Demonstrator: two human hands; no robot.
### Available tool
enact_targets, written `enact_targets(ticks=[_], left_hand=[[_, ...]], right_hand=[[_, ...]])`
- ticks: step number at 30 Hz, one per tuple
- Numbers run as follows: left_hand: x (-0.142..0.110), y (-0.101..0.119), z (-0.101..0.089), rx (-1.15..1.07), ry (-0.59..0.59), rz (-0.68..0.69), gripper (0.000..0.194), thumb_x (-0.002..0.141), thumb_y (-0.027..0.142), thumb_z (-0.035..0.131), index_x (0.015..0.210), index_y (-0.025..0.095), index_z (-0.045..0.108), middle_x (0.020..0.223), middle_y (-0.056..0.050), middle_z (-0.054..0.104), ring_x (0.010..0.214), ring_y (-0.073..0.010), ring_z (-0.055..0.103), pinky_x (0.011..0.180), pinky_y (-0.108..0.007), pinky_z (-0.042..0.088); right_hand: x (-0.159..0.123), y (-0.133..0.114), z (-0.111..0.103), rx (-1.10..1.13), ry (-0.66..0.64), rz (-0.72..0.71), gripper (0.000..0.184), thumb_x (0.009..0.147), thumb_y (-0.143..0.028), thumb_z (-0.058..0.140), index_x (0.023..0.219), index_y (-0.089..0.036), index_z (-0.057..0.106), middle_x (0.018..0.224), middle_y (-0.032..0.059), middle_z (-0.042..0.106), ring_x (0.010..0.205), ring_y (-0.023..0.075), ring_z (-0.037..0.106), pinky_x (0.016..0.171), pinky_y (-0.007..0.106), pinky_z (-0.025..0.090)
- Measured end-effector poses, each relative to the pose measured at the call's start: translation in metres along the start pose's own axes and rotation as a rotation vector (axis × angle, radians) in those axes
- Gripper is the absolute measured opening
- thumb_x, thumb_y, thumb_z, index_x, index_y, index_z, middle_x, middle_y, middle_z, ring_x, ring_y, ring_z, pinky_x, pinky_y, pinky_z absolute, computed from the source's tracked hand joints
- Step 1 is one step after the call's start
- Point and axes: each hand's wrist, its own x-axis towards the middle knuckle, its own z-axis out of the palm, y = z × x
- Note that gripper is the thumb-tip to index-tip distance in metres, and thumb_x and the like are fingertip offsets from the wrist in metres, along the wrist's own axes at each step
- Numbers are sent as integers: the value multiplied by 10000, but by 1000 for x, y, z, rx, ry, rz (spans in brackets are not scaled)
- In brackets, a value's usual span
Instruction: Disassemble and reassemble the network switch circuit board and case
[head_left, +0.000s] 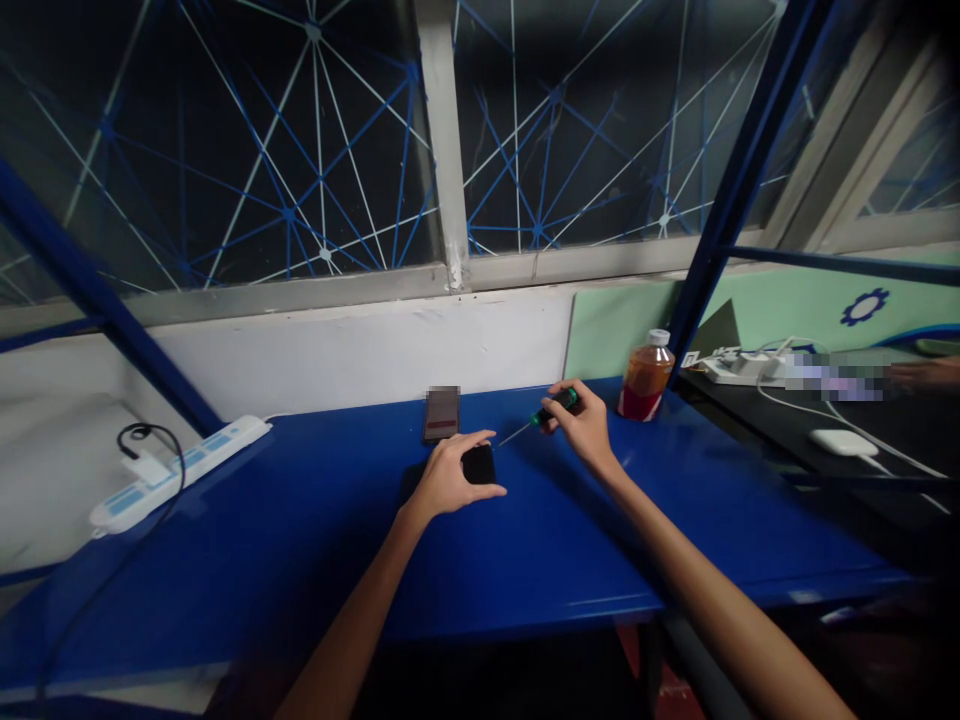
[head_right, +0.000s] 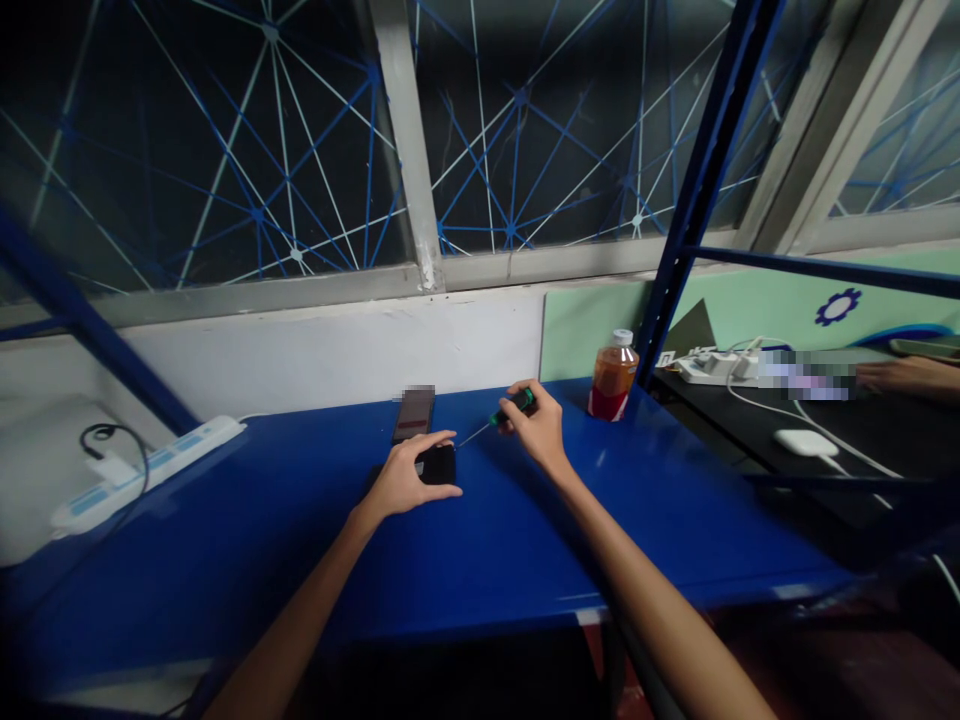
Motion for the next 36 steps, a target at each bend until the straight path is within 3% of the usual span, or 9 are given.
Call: enact_targets(ticks=[24, 32, 36], left_hand=[[1, 10, -5, -87, 46, 25, 642, 626, 461, 787, 1195, 242, 587, 1147, -73, 650, 1069, -261, 585, 949, -423, 461], [2, 9, -5, -52, 64, 12, 637, 617, 467, 791, 1185, 254, 597, 1130, -73, 657, 1052, -276, 587, 962, -470, 434], [2, 9, -5, -11, 81, 25, 640, 610, 479, 793, 1181, 265, 600, 1123, -66, 660, 1054, -277, 579, 979, -478, 406]], right_hand=[[-3, -6, 0, -76, -20, -47, 325, 761, -424, 665, 952, -194, 537, 492, -58, 540, 380, 143, 567, 391, 235, 447], [0, 0, -1, 123, -120, 19, 306, 814, -392, 546, 1054, -210, 488, 637, -34, 595, 424, 124, 571, 399, 226, 442], [-1, 0, -1, -6, -69, -8, 330, 809, -397, 577, 1064, -203, 499, 510, -76, 517, 381, 119, 532, 415, 230, 440]])
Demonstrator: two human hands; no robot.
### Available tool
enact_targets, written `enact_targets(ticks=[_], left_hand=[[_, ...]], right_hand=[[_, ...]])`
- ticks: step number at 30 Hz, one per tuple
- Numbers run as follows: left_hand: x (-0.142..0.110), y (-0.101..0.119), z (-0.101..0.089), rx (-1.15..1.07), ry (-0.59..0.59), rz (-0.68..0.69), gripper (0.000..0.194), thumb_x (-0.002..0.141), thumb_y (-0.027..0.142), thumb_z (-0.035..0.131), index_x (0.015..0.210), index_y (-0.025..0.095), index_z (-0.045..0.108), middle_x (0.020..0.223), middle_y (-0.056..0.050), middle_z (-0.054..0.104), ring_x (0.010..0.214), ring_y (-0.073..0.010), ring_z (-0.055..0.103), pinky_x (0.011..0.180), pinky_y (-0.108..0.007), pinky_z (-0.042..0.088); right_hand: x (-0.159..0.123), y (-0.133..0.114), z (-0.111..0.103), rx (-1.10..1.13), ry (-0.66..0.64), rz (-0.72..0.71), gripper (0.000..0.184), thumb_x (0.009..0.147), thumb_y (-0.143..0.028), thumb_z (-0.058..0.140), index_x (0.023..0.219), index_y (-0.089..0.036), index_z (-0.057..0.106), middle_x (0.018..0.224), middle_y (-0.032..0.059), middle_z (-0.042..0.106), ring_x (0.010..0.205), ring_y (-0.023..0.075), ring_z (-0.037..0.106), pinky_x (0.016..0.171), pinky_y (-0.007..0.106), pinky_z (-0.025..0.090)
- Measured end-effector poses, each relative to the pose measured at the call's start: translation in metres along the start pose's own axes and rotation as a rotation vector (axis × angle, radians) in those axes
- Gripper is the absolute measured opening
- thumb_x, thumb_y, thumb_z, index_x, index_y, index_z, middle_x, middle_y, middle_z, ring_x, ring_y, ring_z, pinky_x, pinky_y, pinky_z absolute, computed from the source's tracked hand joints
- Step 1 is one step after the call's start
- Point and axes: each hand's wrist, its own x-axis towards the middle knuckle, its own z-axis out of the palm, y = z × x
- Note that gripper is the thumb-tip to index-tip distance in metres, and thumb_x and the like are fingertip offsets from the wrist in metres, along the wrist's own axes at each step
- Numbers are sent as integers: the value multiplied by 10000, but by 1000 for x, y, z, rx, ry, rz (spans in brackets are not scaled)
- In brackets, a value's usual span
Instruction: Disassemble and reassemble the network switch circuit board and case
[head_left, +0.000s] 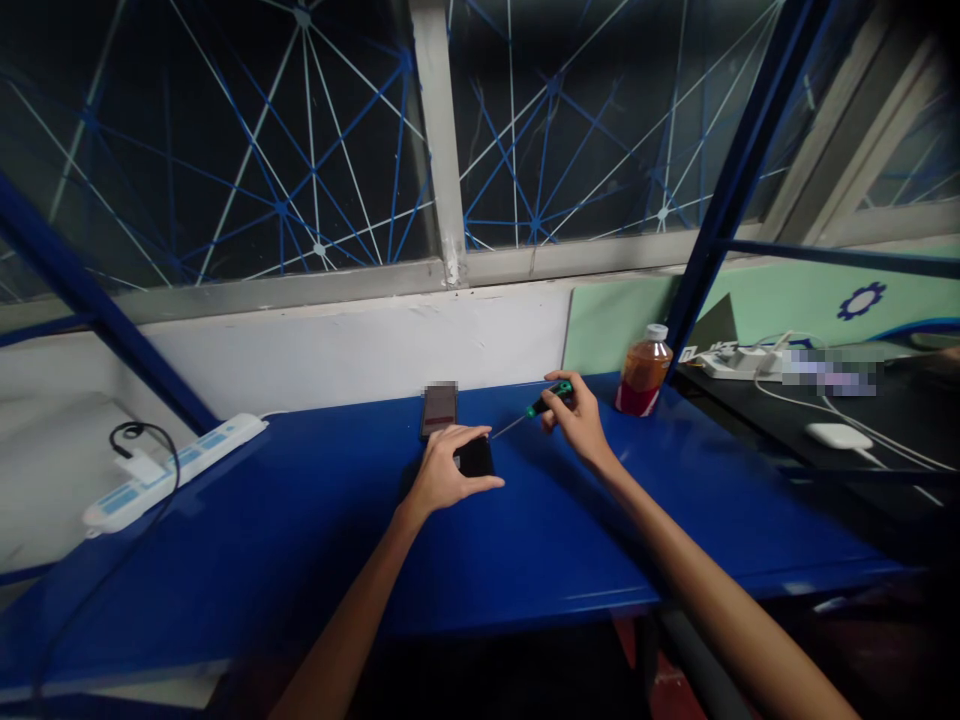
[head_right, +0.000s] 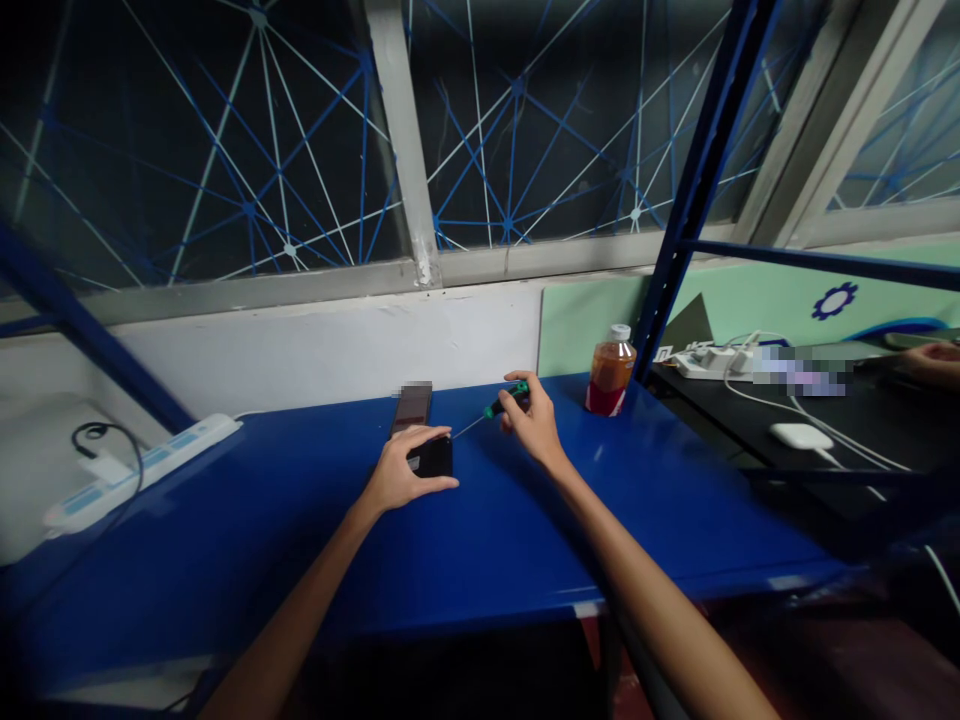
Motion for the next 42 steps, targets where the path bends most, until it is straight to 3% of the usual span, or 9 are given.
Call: enact_targets(ticks=[5, 11, 17, 20, 27, 33, 39, 42], left_hand=[[1, -1, 0, 38, 16, -4, 634, 616, 497, 783, 1179, 273, 599, 1100, -61, 666, 1045, -281, 575, 947, -467, 413], [0, -1, 0, 16, 9, -10, 627, 619, 468, 790, 1177, 271, 583, 1085, -53, 656, 1017, -261, 571, 912, -424, 441], [0, 2, -1, 5, -17, -22, 618, 634, 458, 784, 1185, 275, 570, 1099, -50, 650, 1018, -258, 569, 910, -417, 446], [0, 2, -1, -7, -14, -19, 607, 639, 462, 778, 1175, 266, 573, 1097, -61, 648, 1020, -266, 567, 903, -424, 449], [-1, 2, 0, -9, 6, -2, 599, 623, 441, 795, 1152, 257, 582, 1078, -55, 651, 1003, -258, 572, 901, -415, 452], [-1, 3, -1, -24, 10, 1, 596, 633, 423, 794, 1162, 258, 576, 1094, -50, 644, 1021, -246, 568, 906, -399, 456], [-1, 4, -2, -26, 7, -4, 594, 625, 423, 800, 1151, 251, 584, 1088, -52, 646, 1016, -246, 570, 906, -395, 459], [-1, 5, -3, -31, 4, -13, 585, 630, 432, 794, 1145, 248, 589, 1090, -60, 643, 1023, -254, 566, 910, -404, 457]], right_hand=[[-1, -3, 0, -116, 51, -1, 352, 794, -475, 595, 988, -187, 544, 480, -65, 510, 375, 115, 523, 398, 218, 418], [-1, -1, 0, 50, -59, 29, 309, 817, -418, 549, 1031, -204, 491, 581, -36, 598, 418, 137, 581, 398, 229, 444], [-3, -2, 1, -92, 31, -15, 307, 795, -457, 610, 929, -201, 507, 461, -71, 513, 366, 128, 544, 397, 222, 434], [-3, -4, 0, -107, 10, -18, 299, 825, -491, 566, 857, -199, 507, 466, -58, 521, 375, 120, 540, 410, 220, 435], [-1, -1, -1, 54, -57, -13, 267, 821, -438, 574, 941, -222, 469, 494, -69, 529, 396, 136, 555, 398, 224, 421], [-1, -4, -2, -95, 3, -35, 293, 786, -464, 635, 855, -207, 512, 475, -73, 498, 333, 99, 482, 348, 205, 368], [0, -4, -3, 57, -93, -6, 280, 831, -438, 578, 965, -218, 468, 522, -66, 542, 386, 127, 554, 390, 221, 424], [1, -2, -3, 62, -77, -9, 280, 823, -427, 597, 953, -216, 464, 501, -78, 517, 374, 126, 548, 389, 221, 424]])
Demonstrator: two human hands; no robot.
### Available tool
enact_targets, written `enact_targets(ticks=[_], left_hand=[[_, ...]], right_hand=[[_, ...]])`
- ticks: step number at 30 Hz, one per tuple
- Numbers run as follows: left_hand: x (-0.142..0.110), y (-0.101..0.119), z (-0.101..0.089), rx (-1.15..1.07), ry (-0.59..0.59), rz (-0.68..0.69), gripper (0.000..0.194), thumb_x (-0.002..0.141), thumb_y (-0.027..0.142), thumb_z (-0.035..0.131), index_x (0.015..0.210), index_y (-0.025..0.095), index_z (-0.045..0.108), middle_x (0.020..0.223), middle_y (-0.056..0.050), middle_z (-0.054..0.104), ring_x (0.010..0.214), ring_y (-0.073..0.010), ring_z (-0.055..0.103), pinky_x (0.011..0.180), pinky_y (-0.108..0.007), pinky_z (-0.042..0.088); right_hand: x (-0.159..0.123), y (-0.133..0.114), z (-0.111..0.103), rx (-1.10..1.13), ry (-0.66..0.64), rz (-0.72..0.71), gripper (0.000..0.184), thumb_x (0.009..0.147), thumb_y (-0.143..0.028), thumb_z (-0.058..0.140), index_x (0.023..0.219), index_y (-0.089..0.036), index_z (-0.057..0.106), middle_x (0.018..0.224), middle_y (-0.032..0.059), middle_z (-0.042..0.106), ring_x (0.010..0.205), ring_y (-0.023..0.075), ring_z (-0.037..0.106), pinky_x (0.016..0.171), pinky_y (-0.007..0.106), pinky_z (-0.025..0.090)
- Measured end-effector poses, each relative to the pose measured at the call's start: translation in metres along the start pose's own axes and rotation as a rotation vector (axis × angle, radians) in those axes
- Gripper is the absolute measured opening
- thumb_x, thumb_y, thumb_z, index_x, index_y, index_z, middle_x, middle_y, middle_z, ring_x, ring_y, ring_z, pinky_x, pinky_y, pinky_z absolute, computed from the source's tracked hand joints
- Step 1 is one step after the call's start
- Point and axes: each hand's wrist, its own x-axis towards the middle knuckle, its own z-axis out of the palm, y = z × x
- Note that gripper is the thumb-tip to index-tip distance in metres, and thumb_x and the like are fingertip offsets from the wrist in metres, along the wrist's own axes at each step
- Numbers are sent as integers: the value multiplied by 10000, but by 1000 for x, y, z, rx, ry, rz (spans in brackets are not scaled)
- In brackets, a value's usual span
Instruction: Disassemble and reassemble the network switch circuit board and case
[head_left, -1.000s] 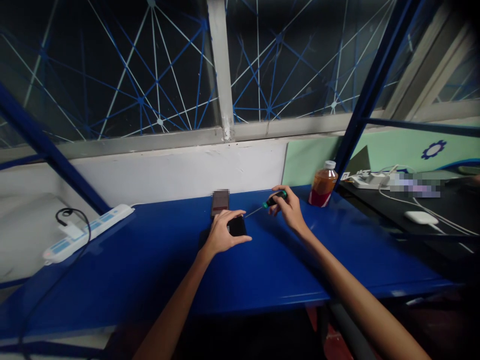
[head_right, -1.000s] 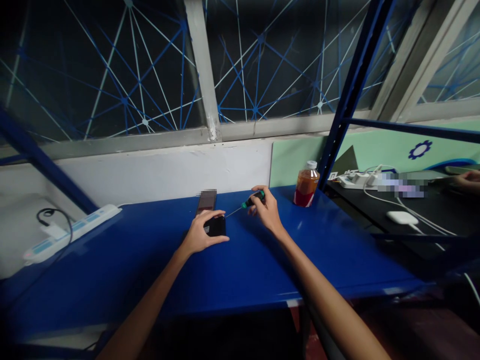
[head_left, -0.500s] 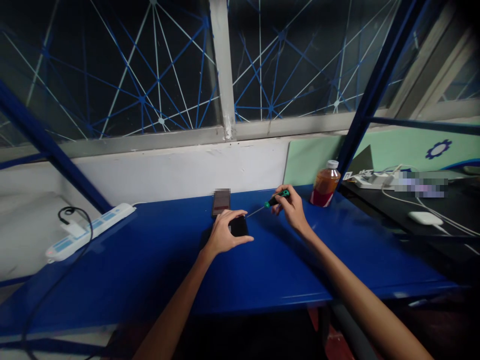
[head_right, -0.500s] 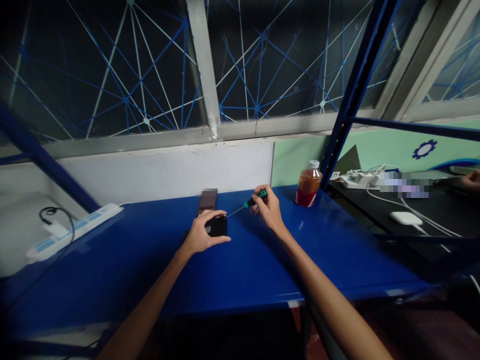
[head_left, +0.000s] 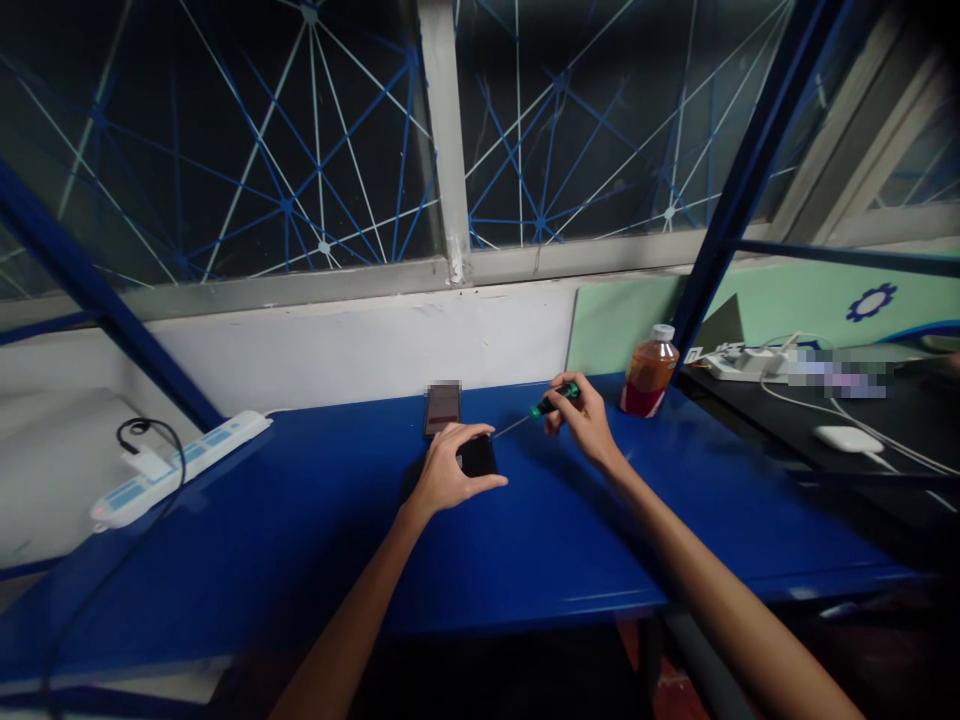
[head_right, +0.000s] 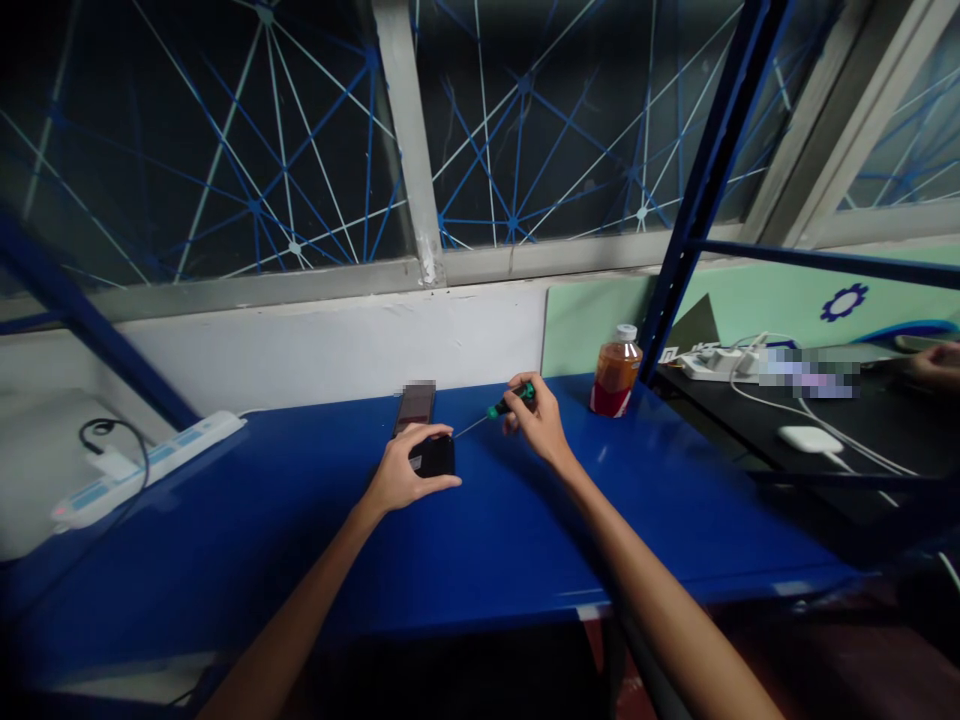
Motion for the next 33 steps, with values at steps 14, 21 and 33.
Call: enact_targets(ticks=[14, 21, 33], left_hand=[[0, 0, -1, -11, 25, 8, 558, 635, 415, 794, 1129, 242, 600, 1078, -66, 646, 1013, -256, 571, 911, -414, 453], [0, 0, 0, -2, 37, -5, 559, 645, 439, 782, 1136, 248, 597, 1101, -70, 641, 1033, -267, 561, 894, -413, 457], [-1, -1, 0, -17, 47, 12, 551, 645, 428, 784, 1131, 243, 600, 1088, -75, 642, 1023, -263, 571, 894, -416, 466]], right_hand=[[-2, 0, 0, -17, 10, -80, 284, 813, -381, 621, 1001, -218, 485, 657, -35, 586, 410, 113, 558, 406, 230, 446], [-6, -2, 2, -170, 99, -60, 248, 815, -431, 624, 868, -204, 537, 493, -64, 498, 327, 91, 462, 335, 202, 348], [-3, 1, 4, -114, 104, -25, 321, 790, -453, 644, 970, -213, 529, 470, -73, 503, 331, 106, 471, 343, 208, 366]])
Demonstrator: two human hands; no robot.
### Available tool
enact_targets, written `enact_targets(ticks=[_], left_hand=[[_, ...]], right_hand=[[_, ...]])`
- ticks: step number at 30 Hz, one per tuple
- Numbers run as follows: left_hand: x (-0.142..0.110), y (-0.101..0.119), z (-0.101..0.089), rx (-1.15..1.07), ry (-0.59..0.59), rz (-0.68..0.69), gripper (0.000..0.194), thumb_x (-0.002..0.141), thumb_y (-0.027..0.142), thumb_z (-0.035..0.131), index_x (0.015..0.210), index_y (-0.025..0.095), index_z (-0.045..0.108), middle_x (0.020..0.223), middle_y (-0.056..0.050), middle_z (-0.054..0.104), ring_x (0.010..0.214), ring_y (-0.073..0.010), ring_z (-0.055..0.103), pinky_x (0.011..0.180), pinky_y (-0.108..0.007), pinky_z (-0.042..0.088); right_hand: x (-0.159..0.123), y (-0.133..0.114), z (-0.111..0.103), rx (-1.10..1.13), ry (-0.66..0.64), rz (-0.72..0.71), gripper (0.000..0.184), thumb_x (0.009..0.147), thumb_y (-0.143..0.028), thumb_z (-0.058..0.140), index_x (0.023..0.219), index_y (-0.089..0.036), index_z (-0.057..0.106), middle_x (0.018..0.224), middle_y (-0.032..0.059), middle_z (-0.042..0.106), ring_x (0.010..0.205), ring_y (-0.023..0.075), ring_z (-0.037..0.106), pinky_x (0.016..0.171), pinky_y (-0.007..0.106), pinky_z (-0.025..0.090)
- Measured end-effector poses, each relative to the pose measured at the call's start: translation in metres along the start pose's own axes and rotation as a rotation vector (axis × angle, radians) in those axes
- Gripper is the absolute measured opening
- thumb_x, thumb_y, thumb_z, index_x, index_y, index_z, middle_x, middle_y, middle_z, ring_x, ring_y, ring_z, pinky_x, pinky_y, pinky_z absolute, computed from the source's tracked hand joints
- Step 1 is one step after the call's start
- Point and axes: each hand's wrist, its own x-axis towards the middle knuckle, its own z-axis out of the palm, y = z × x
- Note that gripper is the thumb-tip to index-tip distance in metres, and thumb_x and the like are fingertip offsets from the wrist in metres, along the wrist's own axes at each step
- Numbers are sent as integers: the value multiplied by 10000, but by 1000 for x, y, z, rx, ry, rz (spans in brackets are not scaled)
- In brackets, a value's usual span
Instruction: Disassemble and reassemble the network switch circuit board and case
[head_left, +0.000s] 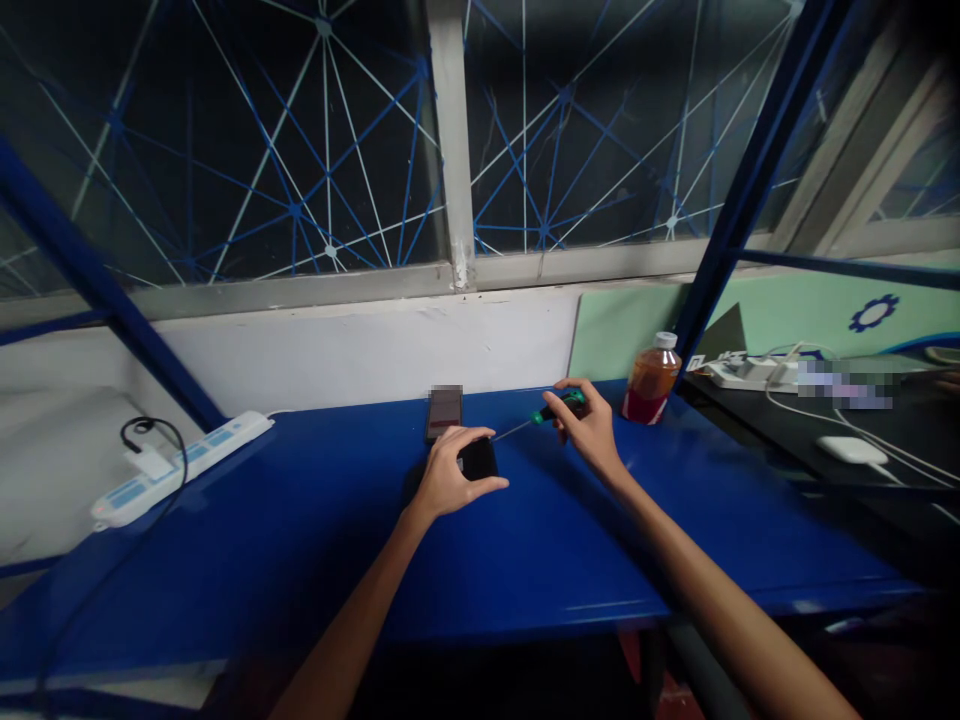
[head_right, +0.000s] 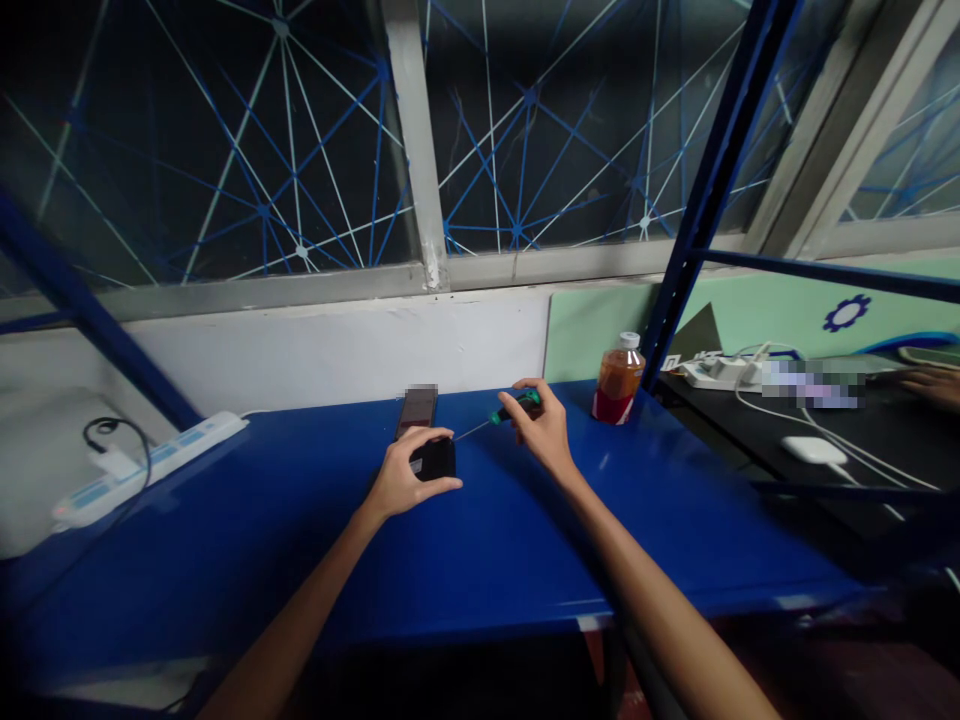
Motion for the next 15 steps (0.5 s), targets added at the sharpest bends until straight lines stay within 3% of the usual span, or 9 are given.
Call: enact_targets(ticks=[5, 10, 15], left_hand=[[0, -1, 0, -1, 3, 7, 558, 637, 421, 790, 1130, 240, 603, 1086, -74, 644, 1014, -258, 577, 902, -417, 467], [0, 0, 1, -2, 2, 4, 561, 633, 423, 792, 1129, 240, 602, 1080, -71, 644, 1011, -255, 576, 896, -419, 470], [1, 1, -1, -11, 5, 1, 555, 641, 430, 786, 1128, 236, 603, 1086, -78, 644, 1018, -258, 571, 904, -427, 468]], right_hand=[[-1, 0, 0, 51, -69, 17, 332, 855, -466, 547, 1060, -212, 488, 437, -79, 501, 361, 128, 518, 396, 226, 418], [2, 0, -1, 36, -65, 16, 398, 788, -436, 636, 1075, -207, 484, 485, -74, 537, 360, 127, 539, 384, 226, 426], [4, -3, -2, 203, -125, 26, 449, 755, -365, 679, 1099, -214, 433, 581, -40, 613, 452, 168, 621, 416, 256, 484]])
